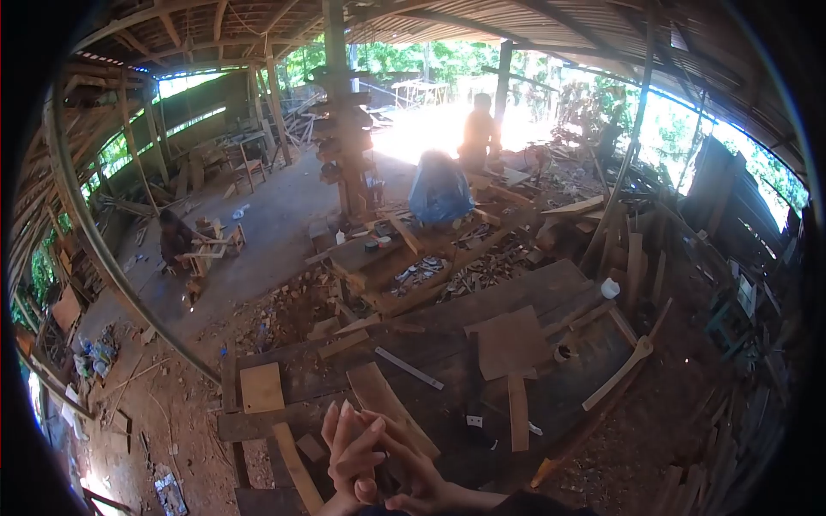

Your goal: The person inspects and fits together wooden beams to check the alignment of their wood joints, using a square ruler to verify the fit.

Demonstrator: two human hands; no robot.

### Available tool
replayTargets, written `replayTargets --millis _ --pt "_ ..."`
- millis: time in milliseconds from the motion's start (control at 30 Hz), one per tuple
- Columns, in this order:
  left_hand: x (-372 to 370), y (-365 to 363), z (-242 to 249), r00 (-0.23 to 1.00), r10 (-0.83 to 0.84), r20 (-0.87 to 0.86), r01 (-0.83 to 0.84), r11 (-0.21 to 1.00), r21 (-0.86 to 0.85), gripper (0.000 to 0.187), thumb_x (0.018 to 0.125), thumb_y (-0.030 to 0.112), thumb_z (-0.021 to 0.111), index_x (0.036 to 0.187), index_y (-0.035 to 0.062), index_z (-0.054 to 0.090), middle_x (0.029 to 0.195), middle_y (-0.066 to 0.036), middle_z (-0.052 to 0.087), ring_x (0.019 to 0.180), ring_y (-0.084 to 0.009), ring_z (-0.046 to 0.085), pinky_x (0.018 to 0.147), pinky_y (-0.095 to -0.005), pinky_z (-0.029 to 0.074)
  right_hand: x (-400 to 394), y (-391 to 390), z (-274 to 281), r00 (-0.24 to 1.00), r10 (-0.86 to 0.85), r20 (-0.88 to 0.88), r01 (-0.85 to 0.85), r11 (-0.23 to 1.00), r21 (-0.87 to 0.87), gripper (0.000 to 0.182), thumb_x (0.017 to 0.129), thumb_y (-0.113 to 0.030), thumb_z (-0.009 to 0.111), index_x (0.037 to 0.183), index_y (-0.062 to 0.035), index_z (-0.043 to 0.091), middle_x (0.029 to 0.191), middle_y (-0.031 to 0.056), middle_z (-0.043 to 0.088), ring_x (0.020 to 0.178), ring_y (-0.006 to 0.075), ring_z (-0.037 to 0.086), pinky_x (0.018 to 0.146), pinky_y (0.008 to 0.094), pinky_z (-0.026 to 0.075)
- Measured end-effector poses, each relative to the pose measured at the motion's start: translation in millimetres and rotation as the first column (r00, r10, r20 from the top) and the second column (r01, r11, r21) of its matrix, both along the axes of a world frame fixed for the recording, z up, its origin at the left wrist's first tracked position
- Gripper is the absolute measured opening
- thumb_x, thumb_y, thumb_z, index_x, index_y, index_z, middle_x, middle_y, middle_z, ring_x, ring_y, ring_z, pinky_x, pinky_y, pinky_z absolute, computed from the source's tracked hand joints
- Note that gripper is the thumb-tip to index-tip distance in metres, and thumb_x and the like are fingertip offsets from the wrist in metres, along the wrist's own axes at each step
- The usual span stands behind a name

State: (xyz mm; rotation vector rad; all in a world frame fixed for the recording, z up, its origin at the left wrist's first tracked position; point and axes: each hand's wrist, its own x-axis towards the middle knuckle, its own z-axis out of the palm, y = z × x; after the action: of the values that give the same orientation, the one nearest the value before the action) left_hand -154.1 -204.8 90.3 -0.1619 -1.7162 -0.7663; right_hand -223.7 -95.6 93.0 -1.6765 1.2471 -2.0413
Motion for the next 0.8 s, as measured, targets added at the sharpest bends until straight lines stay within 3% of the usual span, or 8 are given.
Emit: replayTargets --millis 167,267,333,367,467,533,600,800 --pt "-1 3 3 1.0 -0.009 -0.021 0.01 1.0 0.024 0.044 0.108 0.043 0.025 0.095 0.0082 0.048 0.121 -0.018 0.069 0.138 -0.0458 0.044 0.115 -0.064 0.022 -9 -4 -17 1.0 -0.015 -0.024 0.014 0.999 -0.036 0.09 0.092 -0.05 0.067 0.157 -0.0023 0.026 0.16 0.0244 0.025 0.149 0.0399 0.025 0.117 0.0471 0.027" --pt "-1 3 -2 0.998 0.058 0.017 -0.058 0.997 0.054 0.04 0.108 0.04 0.02 0.093 0.0101 0.042 0.12 -0.016 0.068 0.14 -0.047 0.041 0.115 -0.0643 0.024 -3 1 -59 0.997 0.004 0.077 -0.011 0.996 0.093 0.083 0.094 -0.041 0.067 0.157 -0.0044 0.026 0.16 0.0217 0.026 0.15 0.0376 0.024 0.118 0.0463 0.026" --pt "-4 3 -1 0.996 0.088 -0.032 -0.085 0.992 0.09 0.041 0.108 0.04 0.018 0.092 0.0096 0.041 0.119 -0.016 0.068 0.139 -0.0469 0.042 0.114 -0.0644 0.026 -4 0 -88 0.947 -0.003 0.322 -0.08 0.966 0.245 0.079 0.096 -0.033 0.066 0.157 -0.0037 0.026 0.161 0.0196 0.026 0.151 0.036 0.022 0.119 0.0456 0.024" --pt "-2 -1 -2 0.997 0.079 -0.021 -0.078 0.996 0.043 0.041 0.108 0.039 0.017 0.091 0.0094 0.041 0.119 -0.016 0.068 0.138 -0.0469 0.043 0.113 -0.0642 0.027 -4 1 -90 0.946 -0.009 0.325 -0.076 0.966 0.249 0.079 0.096 -0.033 0.066 0.157 -0.0037 0.026 0.161 0.0196 0.026 0.151 0.036 0.022 0.119 0.0456 0.024" --pt "-1 1 -5 0.999 0.028 -0.041 -0.027 0.999 0.025 0.041 0.108 0.04 0.019 0.092 0.0099 0.042 0.12 -0.017 0.068 0.138 -0.0466 0.044 0.114 -0.0638 0.025 -9 0 -70 0.962 0.007 0.273 -0.074 0.969 0.236 0.079 0.097 -0.038 0.064 0.157 -0.0027 0.026 0.162 0.0195 0.025 0.152 0.0364 0.021 0.119 0.0456 0.023" --pt "2 3 -6 0.999 0.019 -0.035 -0.018 0.999 0.032 0.044 0.108 0.042 0.022 0.093 0.0085 0.048 0.118 -0.017 0.07 0.137 -0.0458 0.046 0.113 -0.0645 0.027 -8 0 -21 0.998 0.048 0.04 -0.051 0.997 0.065 0.082 0.096 -0.044 0.063 0.156 -0.0004 0.027 0.162 0.0212 0.024 0.152 0.0374 0.021 0.119 0.0463 0.023" --pt "3 5 -7 1.0 0.018 -0.025 -0.017 0.999 0.036 0.048 0.108 0.043 0.026 0.094 0.0072 0.053 0.116 -0.018 0.072 0.137 -0.0449 0.047 0.111 -0.0652 0.028 -8 3 9 0.999 0.048 0.016 -0.049 0.999 0.019 0.083 0.096 -0.046 0.062 0.156 0.0003 0.027 0.162 0.0225 0.024 0.152 0.038 0.021 0.119 0.0468 0.023" --pt "15 9 -9 0.999 0.049 -0.013 -0.047 0.992 0.115 0.049 0.107 0.041 0.029 0.088 0.0049 0.056 0.115 -0.021 0.072 0.135 -0.0464 0.048 0.111 -0.0644 0.029 -4 -10 -43 0.998 0.046 0.035 -0.047 0.998 0.029 0.085 0.096 -0.047 0.062 0.156 0.0023 0.026 0.161 0.0248 0.025 0.152 0.0379 0.021 0.119 0.0466 0.023"
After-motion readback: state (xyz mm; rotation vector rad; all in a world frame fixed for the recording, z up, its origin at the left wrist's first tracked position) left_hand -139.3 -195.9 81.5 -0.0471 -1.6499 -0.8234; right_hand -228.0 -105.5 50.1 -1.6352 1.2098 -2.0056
